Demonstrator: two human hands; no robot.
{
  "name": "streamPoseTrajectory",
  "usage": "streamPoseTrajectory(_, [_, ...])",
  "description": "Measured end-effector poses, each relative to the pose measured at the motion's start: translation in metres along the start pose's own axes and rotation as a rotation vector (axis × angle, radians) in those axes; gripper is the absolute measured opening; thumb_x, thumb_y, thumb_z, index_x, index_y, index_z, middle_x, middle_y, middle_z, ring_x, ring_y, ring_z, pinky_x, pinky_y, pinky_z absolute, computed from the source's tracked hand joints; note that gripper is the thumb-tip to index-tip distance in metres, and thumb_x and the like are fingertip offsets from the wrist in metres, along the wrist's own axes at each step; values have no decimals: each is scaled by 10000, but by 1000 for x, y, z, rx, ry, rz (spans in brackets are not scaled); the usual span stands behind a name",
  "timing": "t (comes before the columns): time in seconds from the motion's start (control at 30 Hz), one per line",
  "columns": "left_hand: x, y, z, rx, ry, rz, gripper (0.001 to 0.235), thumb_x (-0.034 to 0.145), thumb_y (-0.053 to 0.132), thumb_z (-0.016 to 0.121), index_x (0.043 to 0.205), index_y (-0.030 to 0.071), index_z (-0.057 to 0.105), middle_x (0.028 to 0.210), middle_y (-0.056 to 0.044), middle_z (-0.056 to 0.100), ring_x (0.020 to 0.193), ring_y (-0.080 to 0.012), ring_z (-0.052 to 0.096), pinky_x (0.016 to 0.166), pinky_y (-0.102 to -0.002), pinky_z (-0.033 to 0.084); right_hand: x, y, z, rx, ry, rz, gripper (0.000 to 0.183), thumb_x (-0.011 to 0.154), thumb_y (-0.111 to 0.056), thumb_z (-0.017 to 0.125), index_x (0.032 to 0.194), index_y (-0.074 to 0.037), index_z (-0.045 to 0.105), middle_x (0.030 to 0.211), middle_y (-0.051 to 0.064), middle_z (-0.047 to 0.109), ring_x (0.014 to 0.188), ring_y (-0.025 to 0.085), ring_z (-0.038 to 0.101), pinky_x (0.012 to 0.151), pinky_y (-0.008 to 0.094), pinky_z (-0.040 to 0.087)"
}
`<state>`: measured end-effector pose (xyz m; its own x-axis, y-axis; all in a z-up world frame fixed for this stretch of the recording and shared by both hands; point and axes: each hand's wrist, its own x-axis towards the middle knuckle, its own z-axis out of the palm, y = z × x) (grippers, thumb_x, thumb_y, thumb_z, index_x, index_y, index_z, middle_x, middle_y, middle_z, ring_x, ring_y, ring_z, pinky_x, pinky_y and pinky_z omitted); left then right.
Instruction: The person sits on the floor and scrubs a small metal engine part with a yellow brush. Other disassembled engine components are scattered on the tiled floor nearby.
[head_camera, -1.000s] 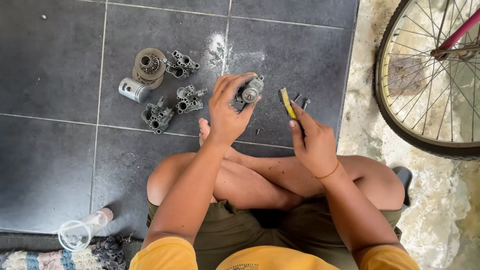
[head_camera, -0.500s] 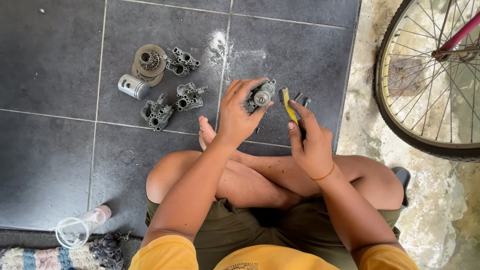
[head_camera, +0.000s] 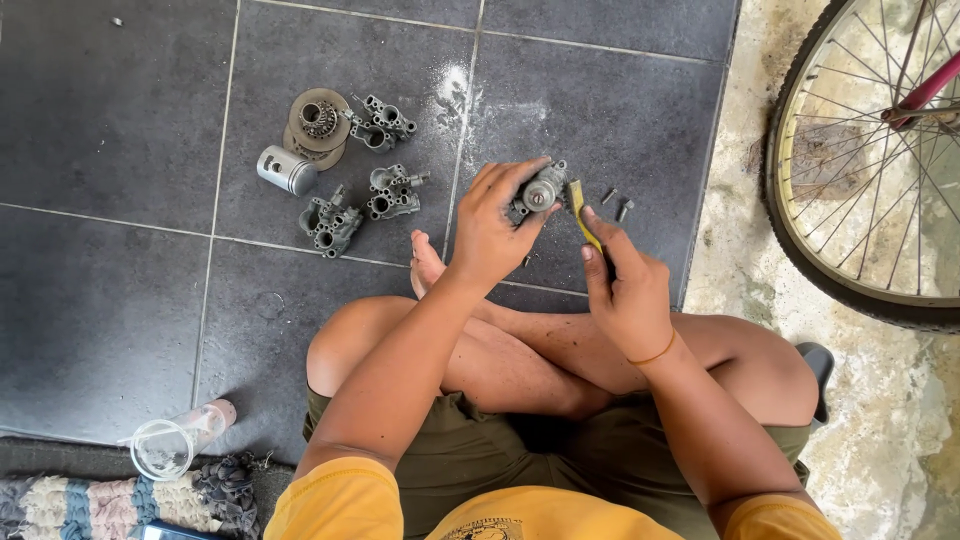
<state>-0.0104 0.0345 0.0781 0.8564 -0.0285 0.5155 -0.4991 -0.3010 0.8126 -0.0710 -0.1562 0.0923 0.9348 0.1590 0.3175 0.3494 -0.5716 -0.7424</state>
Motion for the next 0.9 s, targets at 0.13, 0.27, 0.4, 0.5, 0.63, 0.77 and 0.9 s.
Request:
streamPoseTrajectory(0.13, [-8, -6, 6, 31, -46, 7, 467, 813, 36, 848, 1247, 30, 677, 1054, -175, 715, 988, -308, 670, 899, -433, 554, 0, 7, -1, -24, 24, 1, 320, 1044, -51, 583, 1347, -21, 681, 967, 200, 780, 755, 425, 731, 614, 428, 567])
streamPoseTrajectory(0.27, [-4, -6, 6, 18, -9, -1, 455, 822, 43, 851, 1244, 36, 681, 1053, -182, 722, 988, -311, 678, 899, -435, 562, -2, 8, 0, -35, -5, 16, 324, 1041, -52, 585, 1349, -36, 684, 973, 211, 777, 779, 426, 731, 622, 446, 575])
streamPoseTrajectory(0.4, [-11, -5, 13, 58, -52, -31, 462, 813, 52, 849, 1244, 42, 683, 1051, -171, 719, 1003, -295, 671, 911, -427, 565, -1, 18, -5, -29, -1, 39, 344, 1055, -32, 568, 1382, -44, 673, 911, 218, 769, 733, 406, 731, 598, 428, 566])
streamPoseTrajectory(0.5, [-8, -11, 12, 13, -7, -32, 439, 844, 79, 832, 1253, 41, 677, 1052, -171, 716, 1004, -288, 668, 915, -416, 558, -3, 18, -2, -53, -22, 26, 350, 1018, -35, 605, 1356, -67, 689, 919, 205, 775, 757, 434, 725, 582, 453, 558])
streamPoseTrajectory(0.63, [-8, -14, 13, 7, 6, -17, 454, 809, 66, 865, 1228, 33, 693, 1025, -163, 723, 973, -289, 686, 872, -397, 568, -2, 16, -3, -23, -25, 40, 327, 1041, -31, 577, 1345, -57, 695, 806, 195, 762, 621, 361, 719, 534, 397, 540])
streamPoseTrajectory(0.77, [-8, -10, 15, 5, 12, -11, 449, 790, 58, 872, 1206, 28, 705, 1009, -164, 730, 954, -297, 699, 849, -391, 581, 0, 16, -5, -41, -28, 41, 337, 1044, -28, 574, 1363, -48, 682, 695, 174, 721, 532, 329, 673, 483, 373, 501])
streamPoseTrajectory(0.9, [-5, -12, 12, -10, 39, -42, 450, 786, 52, 874, 1203, 23, 707, 995, -170, 728, 946, -307, 705, 853, -398, 576, 0, 15, 0, -21, -55, 61, 340, 1037, -23, 573, 1358, -49, 683, 628, 156, 698, 467, 284, 639, 453, 345, 482])
